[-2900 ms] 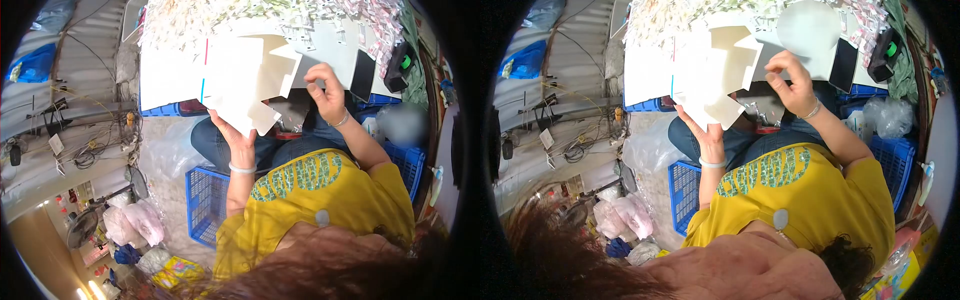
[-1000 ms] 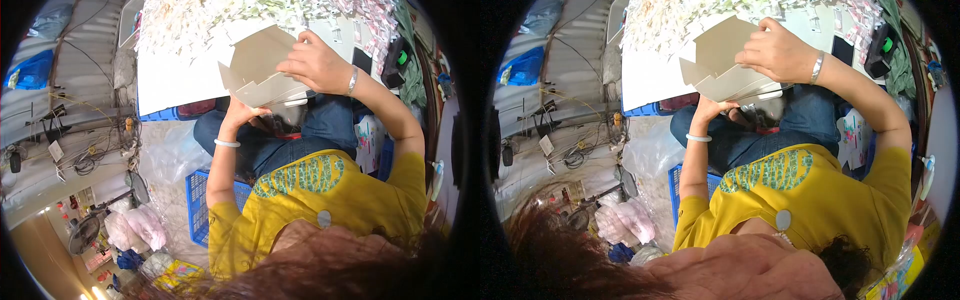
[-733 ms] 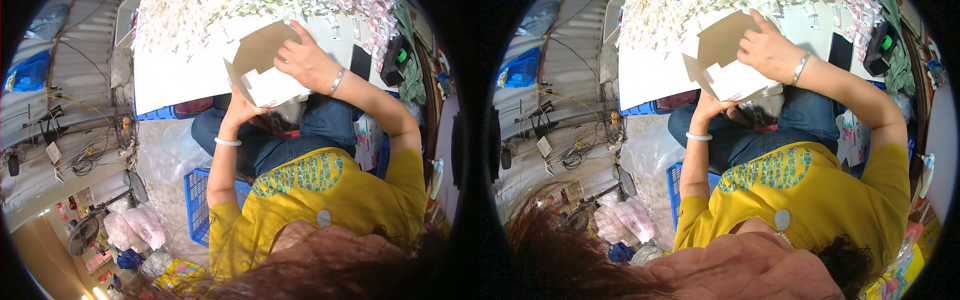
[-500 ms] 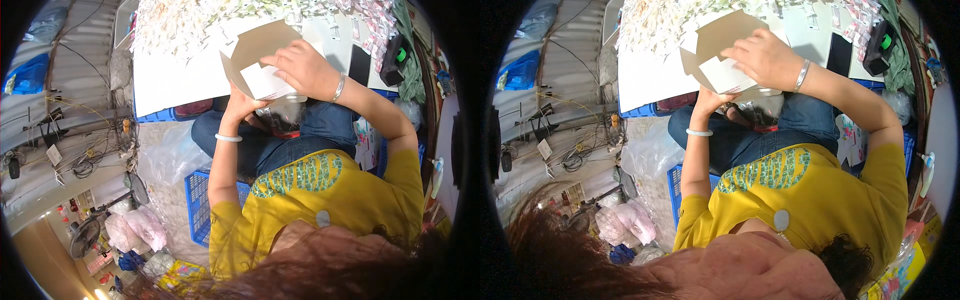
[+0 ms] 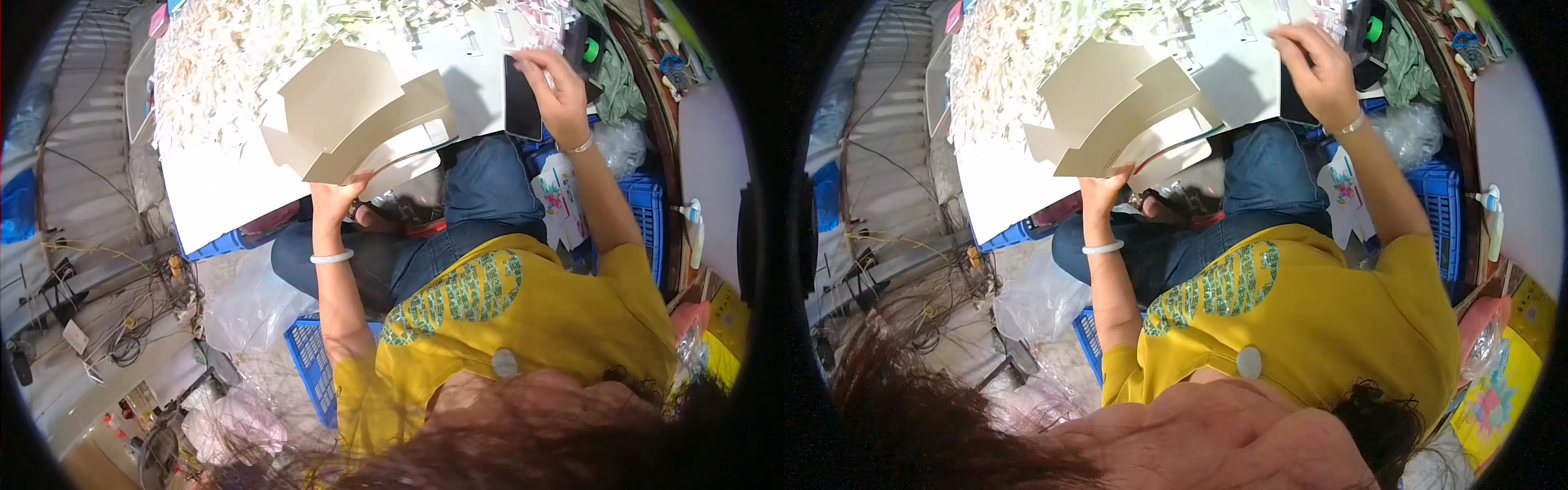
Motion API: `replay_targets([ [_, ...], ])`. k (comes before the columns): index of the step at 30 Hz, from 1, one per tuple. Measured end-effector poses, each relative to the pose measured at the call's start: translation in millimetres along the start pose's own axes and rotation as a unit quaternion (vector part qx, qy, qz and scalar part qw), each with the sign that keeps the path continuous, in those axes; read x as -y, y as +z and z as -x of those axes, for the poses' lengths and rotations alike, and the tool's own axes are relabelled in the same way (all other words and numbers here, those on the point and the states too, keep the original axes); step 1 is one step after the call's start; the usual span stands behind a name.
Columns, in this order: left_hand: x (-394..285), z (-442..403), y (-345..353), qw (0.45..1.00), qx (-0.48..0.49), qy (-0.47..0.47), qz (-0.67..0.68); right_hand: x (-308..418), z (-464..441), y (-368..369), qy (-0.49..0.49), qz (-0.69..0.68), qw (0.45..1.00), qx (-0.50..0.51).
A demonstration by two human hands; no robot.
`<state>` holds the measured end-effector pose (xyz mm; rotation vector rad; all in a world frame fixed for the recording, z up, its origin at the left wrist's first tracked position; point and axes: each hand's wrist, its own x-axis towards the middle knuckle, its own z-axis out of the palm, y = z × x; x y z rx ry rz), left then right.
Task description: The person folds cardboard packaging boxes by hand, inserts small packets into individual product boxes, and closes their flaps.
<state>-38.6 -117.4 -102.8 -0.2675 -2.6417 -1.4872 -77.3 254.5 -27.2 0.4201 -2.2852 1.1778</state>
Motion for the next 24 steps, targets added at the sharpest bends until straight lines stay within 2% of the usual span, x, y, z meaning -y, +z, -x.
replay_targets([
  [1, -2.4, 1.3, 1.0, 1.000, 0.006, -0.014, 0.008, -22.7, 26.4, 2.5, 0.083, 0.018, 0.996, -0.042],
  [2, -7.6, 3.1, 0.3, 0.999, 0.013, -0.028, 0.015, -43.4, 49.2, 2.3, 0.114, 0.078, 0.990, -0.040],
  [3, -10.6, 3.9, 0.0, 0.999, 0.021, -0.041, 0.020, -60.0, 72.8, 3.8, 0.187, 0.166, 0.968, -0.025],
  [5, 6.3, 8.2, 1.3, 1.000, 0.010, 0.025, -0.015, -59.1, 95.2, 12.7, 0.271, 0.304, 0.913, 0.016],
  [6, 7.2, 9.2, 3.1, 1.000, 0.004, 0.025, -0.017, -62.2, 101.7, 18.3, 0.292, 0.312, 0.904, 0.032],
  [7, 6.0, 9.6, 4.8, 0.999, -0.003, 0.025, -0.019, -61.4, 103.7, 25.4, 0.293, 0.359, 0.885, 0.051],
  [9, 0.0, 12.5, 7.1, 0.999, -0.023, -0.043, 0.006, -55.0, 103.0, 38.1, 0.290, 0.380, 0.878, 0.038],
  [12, -0.4, 13.8, 7.5, 0.996, -0.036, -0.068, 0.041, -61.2, 103.8, 45.6, 0.313, 0.350, 0.883, 0.007],
  [18, -2.7, 10.6, 9.5, 0.995, -0.046, -0.077, 0.041, -67.6, 103.4, 49.3, 0.330, 0.318, 0.888, -0.017],
  [21, 3.3, 8.2, 10.0, 0.998, -0.035, -0.043, 0.015, -66.4, 103.0, 49.9, 0.336, 0.291, 0.895, -0.034],
  [24, -2.7, 8.7, 11.0, 0.995, -0.049, -0.047, 0.069, -68.4, 104.5, 53.2, 0.330, 0.294, 0.896, -0.041],
])
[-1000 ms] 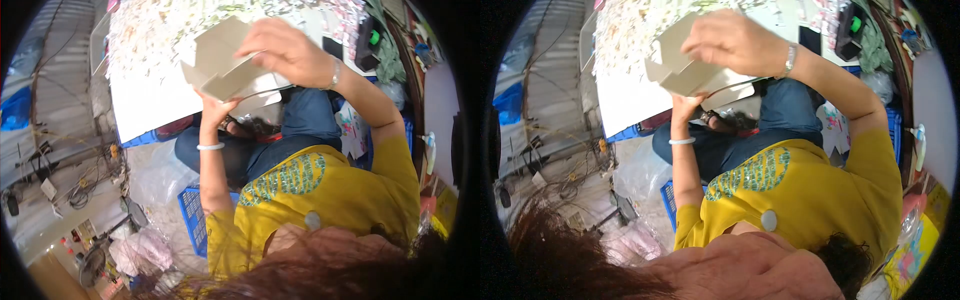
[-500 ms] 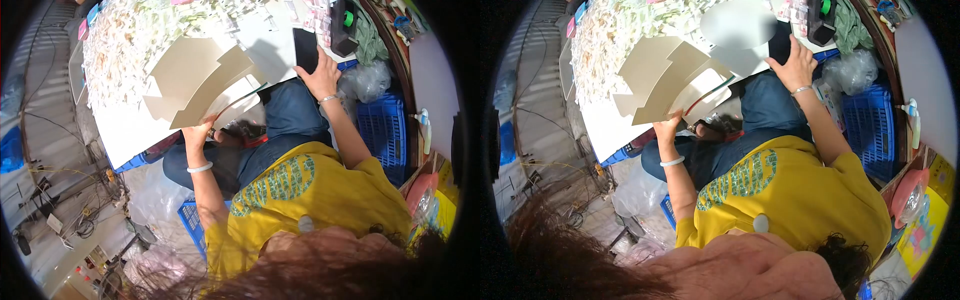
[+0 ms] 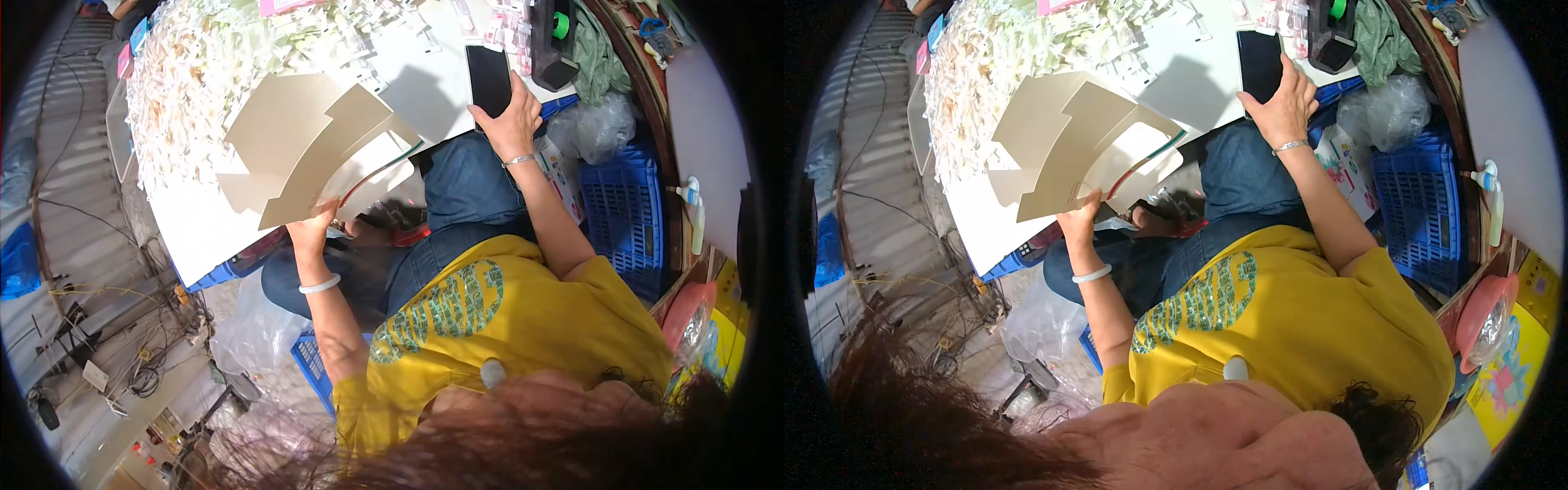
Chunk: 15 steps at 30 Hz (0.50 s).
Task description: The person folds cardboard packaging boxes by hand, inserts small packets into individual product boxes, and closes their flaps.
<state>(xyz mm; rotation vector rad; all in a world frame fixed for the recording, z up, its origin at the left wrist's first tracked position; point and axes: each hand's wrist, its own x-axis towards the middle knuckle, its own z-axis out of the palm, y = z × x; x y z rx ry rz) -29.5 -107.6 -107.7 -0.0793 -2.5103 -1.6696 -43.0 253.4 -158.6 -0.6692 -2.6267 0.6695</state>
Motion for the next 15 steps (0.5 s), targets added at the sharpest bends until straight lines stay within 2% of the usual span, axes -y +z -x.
replay_targets([
  [6, -2.7, -1.5, 0.2, 0.997, 0.007, 0.024, -0.068, 3.0, -1.4, 2.3, -0.007, 0.006, 1.000, -0.004],
  [9, 1.7, -2.1, 0.2, 0.998, 0.010, 0.031, -0.053, 1.6, -1.2, 2.7, -0.009, 0.008, 1.000, -0.005],
  [12, -4.6, 0.0, -1.3, 0.999, 0.018, -0.002, -0.036, -0.1, 0.9, -0.6, -0.014, 0.004, 1.000, -0.009],
  [15, 4.9, 0.6, -6.1, 0.988, 0.042, 0.057, -0.134, -6.7, 3.2, -11.0, -0.055, -0.029, 0.998, -0.022],
])
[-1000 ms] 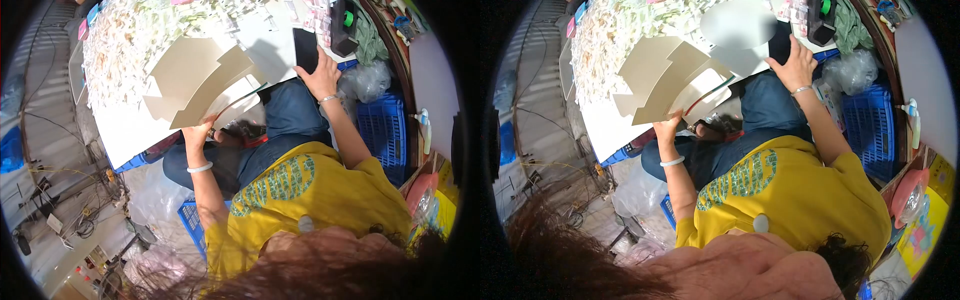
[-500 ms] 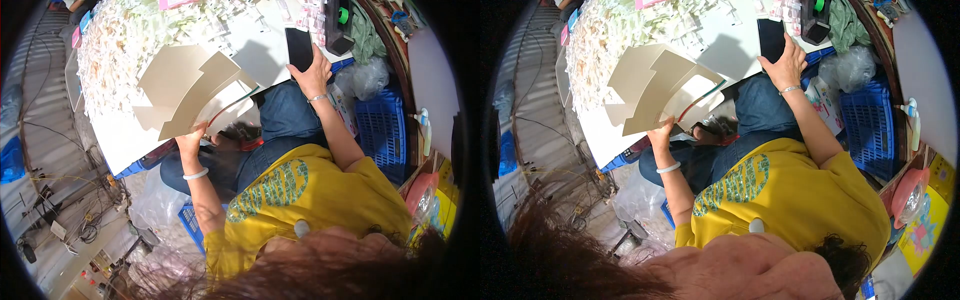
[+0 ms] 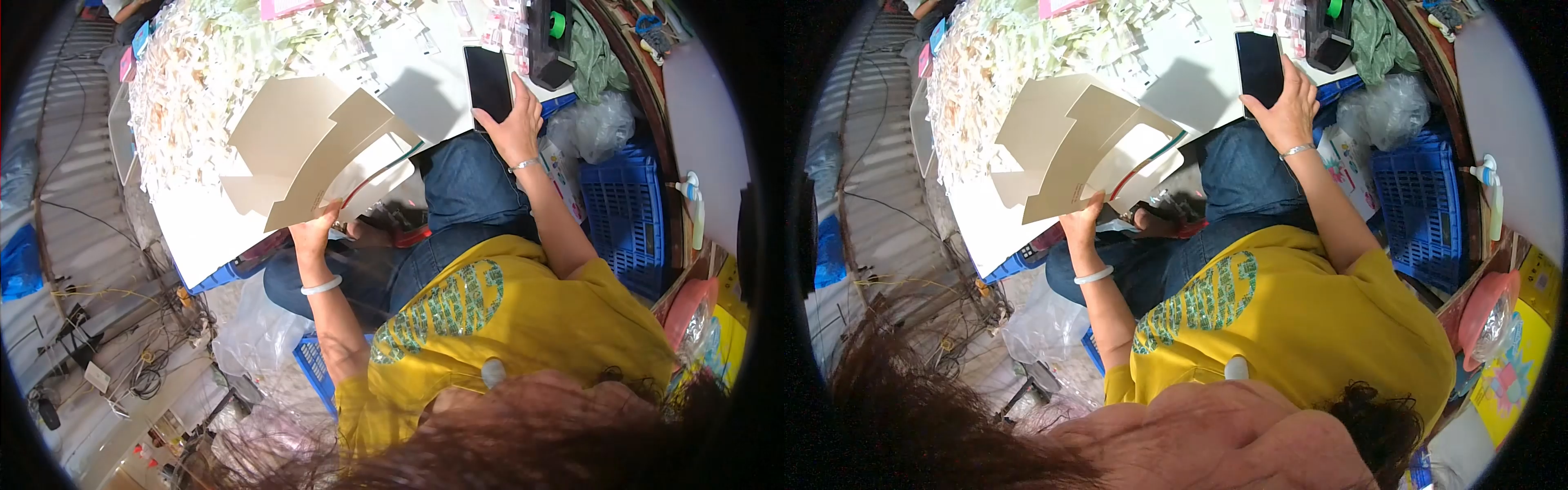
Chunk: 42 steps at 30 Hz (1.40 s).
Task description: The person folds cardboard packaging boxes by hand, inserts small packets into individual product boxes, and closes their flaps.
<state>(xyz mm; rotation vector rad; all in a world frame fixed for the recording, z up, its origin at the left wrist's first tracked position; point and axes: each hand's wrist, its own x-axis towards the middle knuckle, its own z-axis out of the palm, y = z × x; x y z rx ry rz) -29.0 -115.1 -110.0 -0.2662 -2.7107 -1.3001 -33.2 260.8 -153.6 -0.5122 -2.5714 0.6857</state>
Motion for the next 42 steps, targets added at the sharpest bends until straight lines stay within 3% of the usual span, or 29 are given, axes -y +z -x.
replay_targets([
  [6, -8.3, 1.5, 0.4, 0.993, -0.021, -0.054, 0.101, -32.0, 16.7, -16.3, -0.081, -0.042, 0.995, -0.026],
  [10, -12.3, 1.0, 0.5, 0.994, -0.014, -0.053, 0.099, -37.4, 17.2, -23.0, -0.135, -0.040, 0.988, -0.061],
  [15, -11.8, 2.7, -0.1, 0.998, -0.002, -0.048, 0.047, -37.8, 16.1, -26.4, -0.141, -0.030, 0.988, -0.050],
  [32, -9.0, 5.3, 2.3, 0.995, -0.028, -0.037, 0.083, -35.8, 21.6, -31.1, -0.150, -0.036, 0.987, -0.043],
  [35, -6.8, 5.5, 2.0, 0.998, -0.026, -0.026, 0.053, -16.8, 29.9, -39.4, -0.204, -0.131, 0.969, -0.045],
  [37, -8.3, 4.6, 1.2, 0.999, -0.020, -0.022, 0.036, 10.7, 39.3, -50.5, -0.257, -0.215, 0.942, 0.017],
  [42, -18.7, 5.1, 0.5, 0.996, 0.016, -0.066, 0.065, 95.5, 43.9, -69.3, -0.456, -0.346, 0.809, 0.132],
])
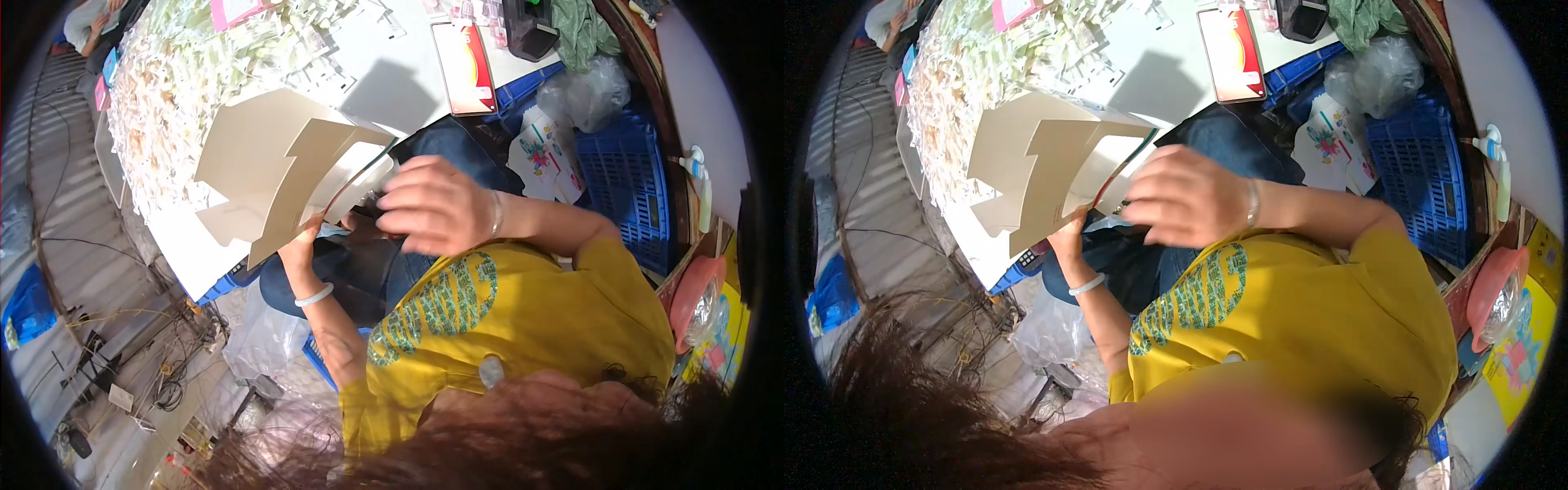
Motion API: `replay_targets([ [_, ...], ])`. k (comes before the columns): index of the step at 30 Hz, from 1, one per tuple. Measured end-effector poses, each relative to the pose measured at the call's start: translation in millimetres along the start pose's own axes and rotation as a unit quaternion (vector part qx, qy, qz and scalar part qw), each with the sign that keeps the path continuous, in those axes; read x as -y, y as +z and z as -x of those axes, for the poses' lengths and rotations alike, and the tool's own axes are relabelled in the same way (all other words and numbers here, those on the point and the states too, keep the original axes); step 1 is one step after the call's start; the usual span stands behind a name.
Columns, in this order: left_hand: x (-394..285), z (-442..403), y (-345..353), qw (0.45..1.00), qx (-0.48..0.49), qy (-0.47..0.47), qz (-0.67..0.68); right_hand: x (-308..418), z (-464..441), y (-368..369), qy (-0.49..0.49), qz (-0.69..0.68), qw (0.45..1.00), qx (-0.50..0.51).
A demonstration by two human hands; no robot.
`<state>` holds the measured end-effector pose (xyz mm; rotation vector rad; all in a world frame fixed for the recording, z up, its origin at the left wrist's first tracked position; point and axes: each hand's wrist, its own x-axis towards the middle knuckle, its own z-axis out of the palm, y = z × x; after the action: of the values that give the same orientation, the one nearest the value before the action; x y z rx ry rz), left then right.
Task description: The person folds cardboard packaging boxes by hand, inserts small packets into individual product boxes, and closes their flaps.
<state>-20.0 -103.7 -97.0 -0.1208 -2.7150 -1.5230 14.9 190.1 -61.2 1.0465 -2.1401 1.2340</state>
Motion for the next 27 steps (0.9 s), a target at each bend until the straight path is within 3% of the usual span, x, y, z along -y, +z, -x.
replay_targets([
  [3, -23.9, -7.3, 5.7, 0.999, 0.032, 0.000, 0.021, 7.3, -61.2, -0.5, -0.091, -0.011, 0.996, -0.015],
  [4, -12.1, 0.5, 12.4, 0.999, -0.015, -0.019, 0.021, 5.3, -80.0, 0.5, -0.110, -0.014, 0.994, -0.019],
  [5, -0.6, 8.6, 18.9, 0.997, -0.061, -0.038, 0.022, 2.6, -92.7, 6.8, -0.107, 0.039, 0.993, -0.021],
  [6, 8.3, 7.6, 5.5, 0.999, -0.017, -0.028, 0.034, -1.0, -105.9, 14.5, -0.105, 0.090, 0.990, -0.024],
  [7, 11.2, 5.1, -7.5, 0.998, 0.028, -0.019, 0.047, -7.0, -114.4, 16.4, -0.115, 0.130, 0.985, 0.011],
  [10, 1.7, 6.3, -5.2, 0.991, 0.040, -0.045, 0.123, -8.2, -134.7, 16.6, -0.124, 0.141, 0.978, 0.089],
  [12, 10.9, 2.9, -3.6, 0.997, 0.029, 0.025, 0.063, -5.8, -143.0, 20.4, -0.107, 0.110, 0.977, 0.149],
  [16, 30.2, 3.7, 1.1, 0.997, 0.050, -0.012, 0.063, -16.0, -145.7, 37.3, -0.117, 0.106, 0.968, 0.197],
  [22, 55.0, 1.3, 9.5, 0.999, 0.032, -0.017, 0.036, -19.4, -158.0, 37.8, 0.067, 0.010, 0.944, 0.324],
  [27, 46.4, -2.3, 8.2, 0.998, 0.054, 0.021, -0.015, -28.9, -169.9, 39.2, 0.118, -0.069, 0.921, 0.364],
])
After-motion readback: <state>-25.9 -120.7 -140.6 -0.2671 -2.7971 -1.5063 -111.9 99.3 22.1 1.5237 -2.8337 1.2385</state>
